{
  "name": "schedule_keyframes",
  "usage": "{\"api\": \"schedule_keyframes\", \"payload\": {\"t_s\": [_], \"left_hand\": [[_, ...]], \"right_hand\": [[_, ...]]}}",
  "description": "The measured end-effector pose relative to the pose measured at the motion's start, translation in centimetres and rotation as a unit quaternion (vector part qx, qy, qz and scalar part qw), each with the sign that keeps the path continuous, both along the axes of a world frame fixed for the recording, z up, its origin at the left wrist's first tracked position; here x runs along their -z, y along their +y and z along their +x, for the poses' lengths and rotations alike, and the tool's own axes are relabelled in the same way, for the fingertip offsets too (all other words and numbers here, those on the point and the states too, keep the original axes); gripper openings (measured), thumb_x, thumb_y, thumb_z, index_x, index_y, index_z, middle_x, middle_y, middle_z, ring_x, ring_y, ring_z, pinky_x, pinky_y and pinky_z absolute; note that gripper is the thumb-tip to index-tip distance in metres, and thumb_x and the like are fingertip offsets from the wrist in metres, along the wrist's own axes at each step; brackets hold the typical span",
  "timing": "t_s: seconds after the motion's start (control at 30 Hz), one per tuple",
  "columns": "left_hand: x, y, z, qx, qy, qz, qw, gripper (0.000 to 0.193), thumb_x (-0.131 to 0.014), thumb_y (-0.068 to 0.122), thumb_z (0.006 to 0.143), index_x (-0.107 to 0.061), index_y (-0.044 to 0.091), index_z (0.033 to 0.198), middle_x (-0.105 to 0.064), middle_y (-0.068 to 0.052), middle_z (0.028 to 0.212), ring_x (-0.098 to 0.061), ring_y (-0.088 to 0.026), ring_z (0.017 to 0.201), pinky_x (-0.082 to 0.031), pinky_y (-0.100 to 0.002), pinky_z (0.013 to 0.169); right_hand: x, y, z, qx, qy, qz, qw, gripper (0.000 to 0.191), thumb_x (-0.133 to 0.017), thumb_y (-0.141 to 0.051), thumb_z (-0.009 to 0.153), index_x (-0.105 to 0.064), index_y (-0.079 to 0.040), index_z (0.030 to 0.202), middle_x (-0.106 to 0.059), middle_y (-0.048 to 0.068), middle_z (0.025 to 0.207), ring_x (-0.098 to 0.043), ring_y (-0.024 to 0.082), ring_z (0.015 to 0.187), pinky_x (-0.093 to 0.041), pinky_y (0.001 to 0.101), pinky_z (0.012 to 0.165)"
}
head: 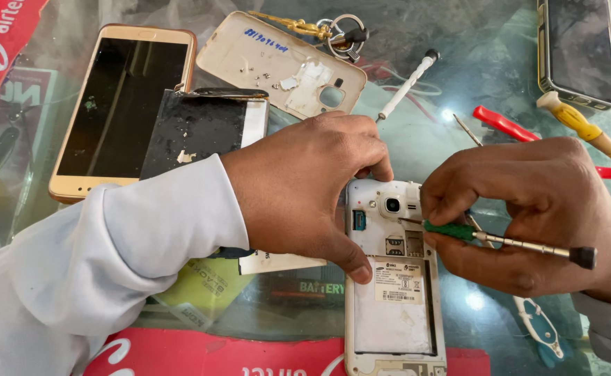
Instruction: The person uses a screwdriver to remove screws from the back of a white smartphone, then flips it to access the front. They continue unscrewing internal components and use a brush to clean the exposed interior. The phone remains disassembled throughout the clip.
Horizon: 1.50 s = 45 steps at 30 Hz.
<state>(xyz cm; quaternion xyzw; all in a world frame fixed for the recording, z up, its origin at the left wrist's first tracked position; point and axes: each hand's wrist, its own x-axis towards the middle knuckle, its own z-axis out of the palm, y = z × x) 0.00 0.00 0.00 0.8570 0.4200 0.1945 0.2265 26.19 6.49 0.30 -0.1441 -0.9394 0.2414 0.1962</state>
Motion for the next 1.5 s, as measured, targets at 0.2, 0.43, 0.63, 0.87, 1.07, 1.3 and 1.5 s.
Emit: {"api": "schedule_keyframes", "payload": {"t_s": [0.2,0.43,0.63,0.87,1.07,1.3,1.5], "left_hand": [[-1.3,0.7,-1.1,-0.004,0.017,-0.027,0.999,0.075,-0.096,0.051,0.050,-0.069,0.005,0.103,-0.061,-0.010,0.107,-0.058,-0.029,0.111,-0.050,-0.039,0.091],[-0.5,0.9,-2.4,0.030,-0.002,0.019,0.999,0.086,-0.096,0.055,0.055,-0.070,0.003,0.118,-0.061,-0.011,0.113,-0.055,-0.033,0.115,-0.047,-0.041,0.096],[-1.2,1.4,-2.6,0.028,0.019,-0.016,0.999,0.093,-0.095,0.053,0.053,-0.068,0.004,0.128,-0.060,-0.011,0.112,-0.054,-0.033,0.115,-0.046,-0.041,0.097],[-1.3,2.4,-3.0,0.032,-0.007,-0.014,0.999,0.083,-0.095,0.051,0.055,-0.073,0.005,0.120,-0.061,-0.011,0.113,-0.054,-0.032,0.116,-0.046,-0.041,0.097],[-0.2,3.2,-2.7,0.035,-0.010,-0.015,0.999,0.083,-0.095,0.052,0.055,-0.071,0.005,0.119,-0.061,-0.011,0.112,-0.054,-0.032,0.117,-0.046,-0.042,0.095],[-0.4,3.9,-1.1,0.031,0.010,-0.028,0.999,0.079,-0.094,0.051,0.053,-0.072,0.009,0.116,-0.061,-0.009,0.110,-0.056,-0.032,0.113,-0.047,-0.041,0.094],[-0.6,3.4,-1.2,0.043,-0.011,-0.004,0.999,0.082,-0.096,0.054,0.054,-0.072,0.007,0.116,-0.061,-0.011,0.111,-0.055,-0.034,0.115,-0.046,-0.043,0.096]], "right_hand": [[-0.2,0.3,-0.9,0.045,-0.016,-0.030,0.998,0.024,-0.088,-0.012,0.067,-0.066,-0.011,0.075,-0.075,-0.001,0.088,-0.072,0.010,0.072,-0.054,0.0252,0.063],[-0.4,-0.4,-2.3,0.010,0.009,0.016,1.000,0.026,-0.086,-0.013,0.069,-0.062,-0.011,0.079,-0.076,0.000,0.090,-0.077,0.011,0.076,-0.057,0.0222,0.062],[-0.8,-1.5,-2.1,0.050,0.030,0.035,0.998,0.026,-0.088,-0.014,0.072,-0.064,-0.009,0.081,-0.077,0.001,0.092,-0.075,0.011,0.073,-0.056,0.0233,0.061],[-0.7,-0.7,-2.2,0.077,0.039,0.048,0.995,0.023,-0.088,-0.014,0.074,-0.065,-0.010,0.076,-0.077,0.002,0.088,-0.074,0.008,0.072,-0.053,0.0214,0.060],[0.5,0.1,-1.7,0.072,0.022,0.061,0.995,0.024,-0.088,-0.016,0.074,-0.064,-0.010,0.077,-0.077,0.001,0.090,-0.075,0.008,0.072,-0.054,0.0217,0.060],[0.6,0.1,-0.6,0.082,0.024,0.158,0.984,0.027,-0.091,-0.018,0.075,-0.065,-0.010,0.076,-0.078,0.003,0.091,-0.072,0.014,0.066,-0.051,0.0264,0.056],[-0.7,-1.6,-1.5,0.011,0.055,0.262,0.964,0.020,-0.085,-0.011,0.079,-0.067,-0.003,0.081,-0.072,0.010,0.089,-0.073,0.023,0.073,-0.056,0.0338,0.061]]}}
